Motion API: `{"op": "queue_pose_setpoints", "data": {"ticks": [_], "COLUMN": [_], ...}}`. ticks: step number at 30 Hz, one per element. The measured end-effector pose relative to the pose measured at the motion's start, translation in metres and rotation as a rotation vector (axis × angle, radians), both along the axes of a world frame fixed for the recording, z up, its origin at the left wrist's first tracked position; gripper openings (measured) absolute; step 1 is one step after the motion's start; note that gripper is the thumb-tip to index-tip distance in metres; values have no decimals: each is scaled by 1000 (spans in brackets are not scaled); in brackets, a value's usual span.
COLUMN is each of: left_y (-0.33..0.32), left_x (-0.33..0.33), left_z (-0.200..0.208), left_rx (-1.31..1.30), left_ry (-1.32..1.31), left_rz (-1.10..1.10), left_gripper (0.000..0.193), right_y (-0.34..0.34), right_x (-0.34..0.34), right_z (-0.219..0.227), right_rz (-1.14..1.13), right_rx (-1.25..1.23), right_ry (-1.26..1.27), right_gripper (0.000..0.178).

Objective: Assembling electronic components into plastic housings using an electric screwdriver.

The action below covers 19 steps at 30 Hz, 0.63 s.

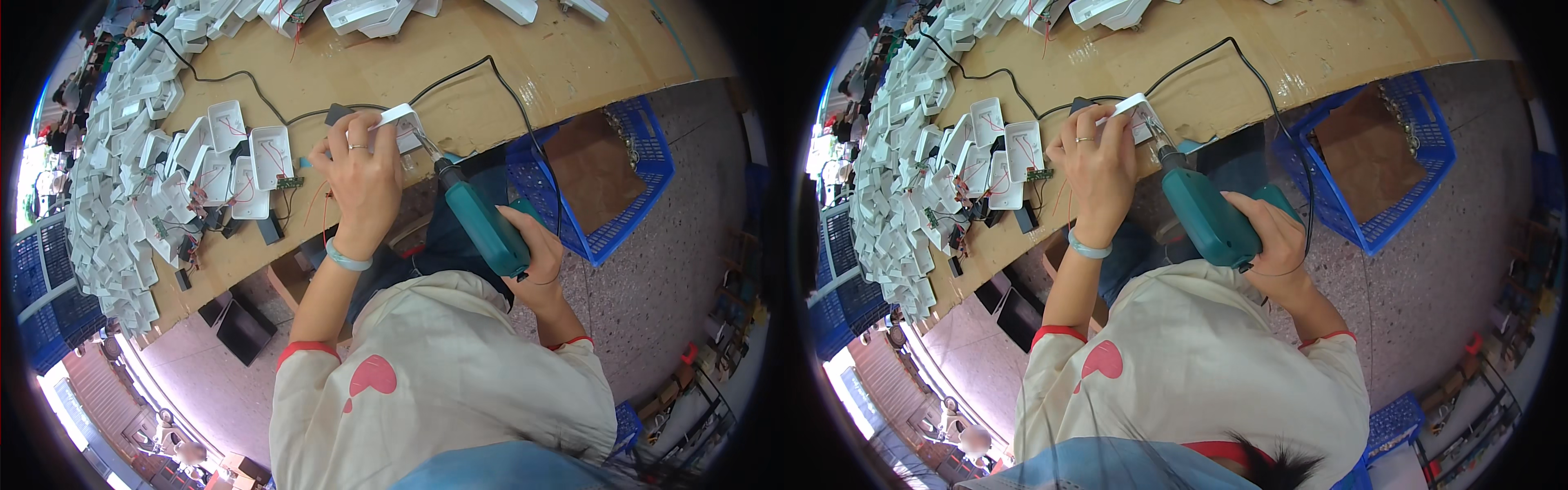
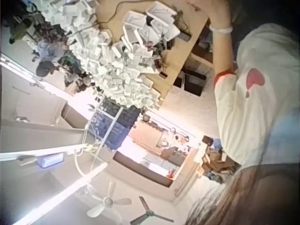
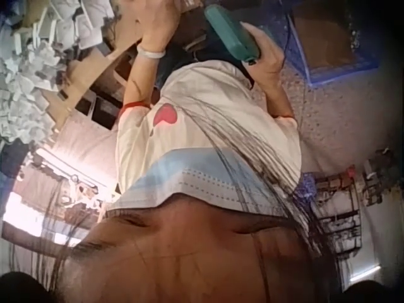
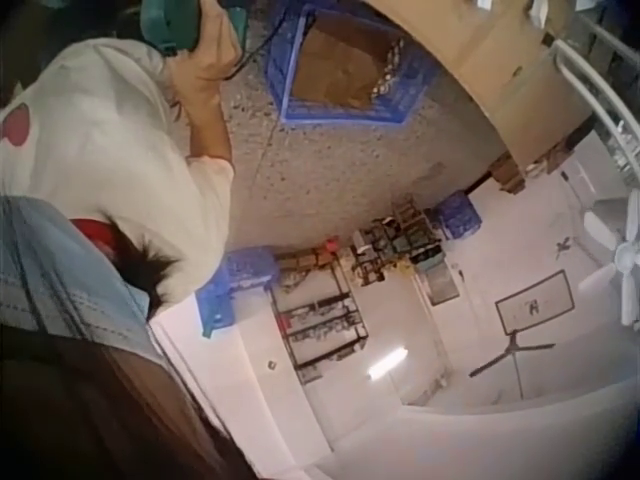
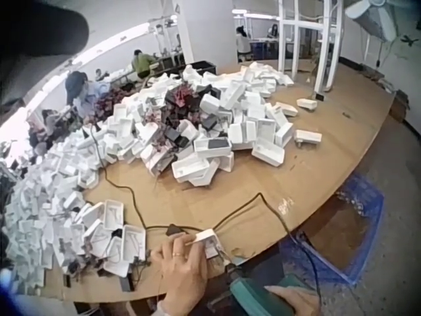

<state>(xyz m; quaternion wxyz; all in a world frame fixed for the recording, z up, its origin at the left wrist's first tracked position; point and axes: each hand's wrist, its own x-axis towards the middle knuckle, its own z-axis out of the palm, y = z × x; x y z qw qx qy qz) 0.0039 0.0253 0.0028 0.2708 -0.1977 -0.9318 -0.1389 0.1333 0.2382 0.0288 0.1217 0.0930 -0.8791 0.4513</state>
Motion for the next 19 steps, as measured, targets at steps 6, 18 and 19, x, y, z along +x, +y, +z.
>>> {"op": "queue_pose_setpoints", "data": {"ticks": [6, 18, 19], "left_y": [0, 0, 1], "left_x": [1, 1, 1], "left_z": [1, 1, 1], "left_rx": [10, 25, 19], "left_ry": [-18, -15, -14], "left_rz": [8, 31, 35], "left_gripper": [13, 12, 13], "right_y": [1, 1, 1], "right_x": [1, 0, 0], "right_z": [-1, -2, -2], "right_rz": [-6, 4, 3], "right_rx": [8, -13, -12], "right_ry": [5, -4, -5], "right_gripper": [45, 46, 46]}}
